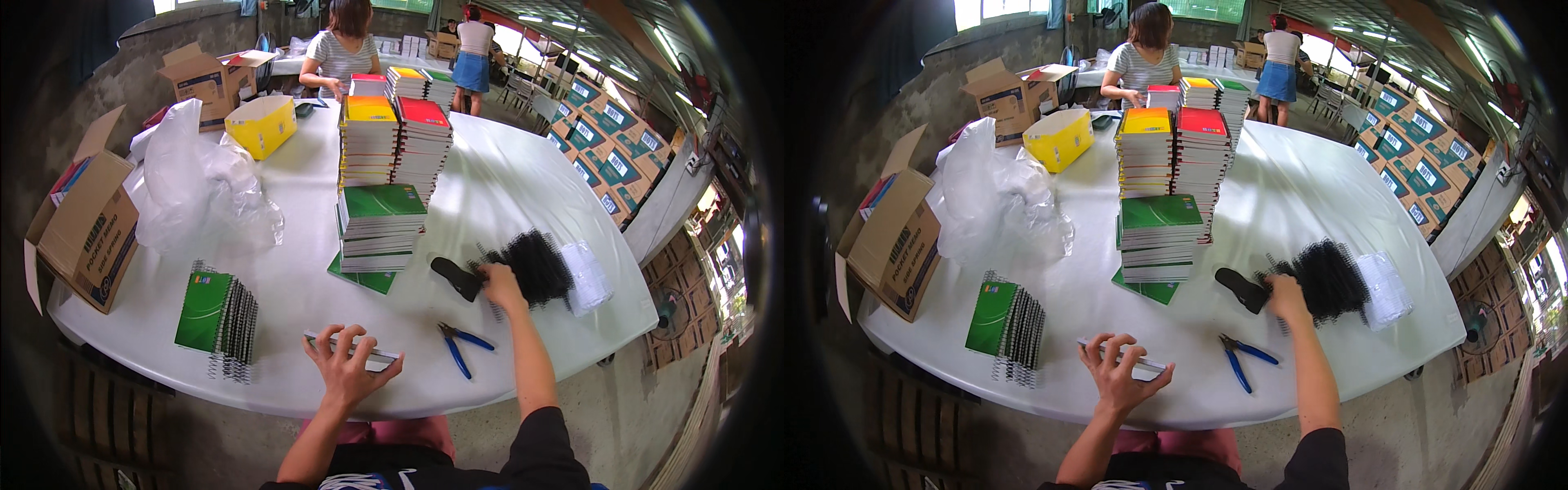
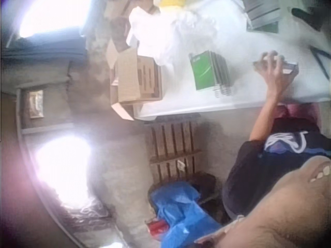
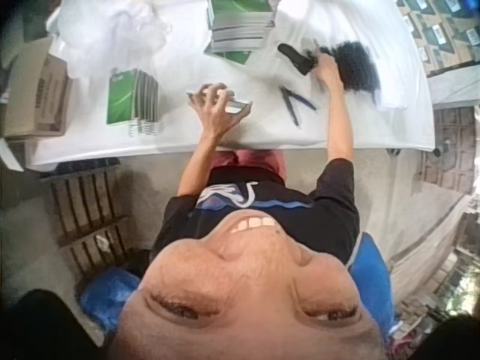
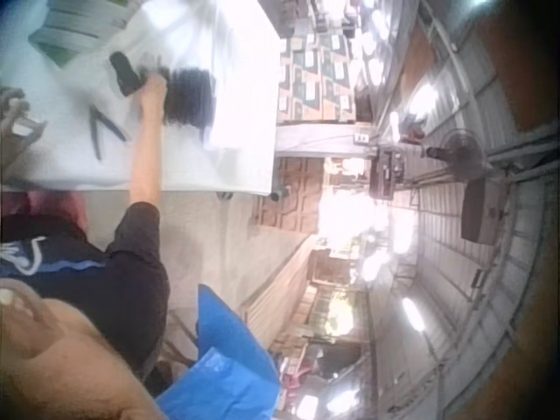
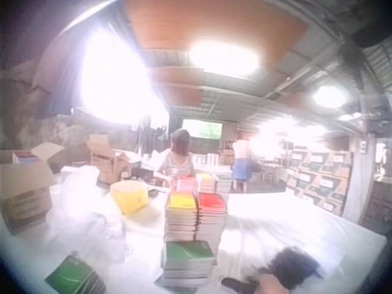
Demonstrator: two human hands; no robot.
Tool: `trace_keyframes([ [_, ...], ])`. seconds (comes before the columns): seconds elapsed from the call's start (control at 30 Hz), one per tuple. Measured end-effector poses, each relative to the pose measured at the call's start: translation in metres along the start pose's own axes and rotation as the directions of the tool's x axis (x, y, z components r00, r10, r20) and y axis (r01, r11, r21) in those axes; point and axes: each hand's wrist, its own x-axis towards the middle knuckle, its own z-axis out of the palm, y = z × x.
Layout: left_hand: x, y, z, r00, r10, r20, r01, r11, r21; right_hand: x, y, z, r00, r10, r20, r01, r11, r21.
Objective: The person assembles spiral notebooks by feeding a metal coil through the punched holes of a stack of covers and paper, then uses pliers to trim and crimp the ends of the coil.
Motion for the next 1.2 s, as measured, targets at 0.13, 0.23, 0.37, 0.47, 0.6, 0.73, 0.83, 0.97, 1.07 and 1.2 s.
trace_keyframes([
  [0.13, -0.002, -0.006, -0.001, 0.998, -0.056, 0.028, 0.056, 0.998, -0.019, -0.005, 0.006, -0.039, 0.955, -0.014, -0.295, -0.037, 0.985, -0.166],
  [0.23, -0.007, -0.012, 0.014, 0.985, -0.063, 0.164, 0.067, 0.998, -0.017, -0.021, -0.007, -0.061, 0.894, -0.12, -0.432, 0.028, 0.977, -0.213],
  [0.37, -0.015, -0.022, 0.014, 0.991, -0.065, 0.119, 0.063, 0.998, 0.018, -0.074, -0.112, -0.066, 0.957, -0.248, -0.153, 0.282, 0.919, 0.274],
  [0.47, -0.015, -0.024, 0.02, 0.993, -0.062, 0.098, 0.06, 0.998, 0.021, -0.114, -0.136, -0.029, 0.934, -0.358, 0.01, 0.288, 0.768, 0.572],
  [0.6, -0.016, -0.021, 0.023, 0.995, -0.05, 0.089, 0.048, 0.999, 0.026, -0.137, -0.15, 0.008, 0.95, -0.297, -0.093, 0.281, 0.692, 0.665],
  [0.73, -0.018, -0.022, 0.025, 0.995, -0.063, 0.077, 0.061, 0.997, 0.037, -0.138, -0.158, 0.021, 0.973, -0.208, -0.098, 0.211, 0.64, 0.739],
  [0.83, -0.02, -0.022, 0.024, 0.991, -0.08, 0.105, 0.077, 0.997, 0.025, -0.135, -0.159, 0.02, 0.953, -0.293, -0.083, 0.26, 0.638, 0.725],
  [0.97, -0.02, -0.021, 0.02, 0.99, -0.066, 0.123, 0.061, 0.997, 0.042, -0.132, -0.156, 0.017, 0.922, -0.382, 0.065, 0.146, 0.498, 0.855],
  [1.07, -0.02, -0.021, 0.02, 0.99, -0.056, 0.13, 0.051, 0.998, 0.041, -0.132, -0.152, 0.015, 0.909, -0.366, 0.197, 0.032, 0.534, 0.845],
  [1.2, -0.022, -0.022, 0.023, 0.995, -0.047, 0.084, 0.04, 0.996, 0.082, -0.13, -0.168, -0.002, 0.879, -0.309, 0.363, -0.006, 0.754, 0.657],
])
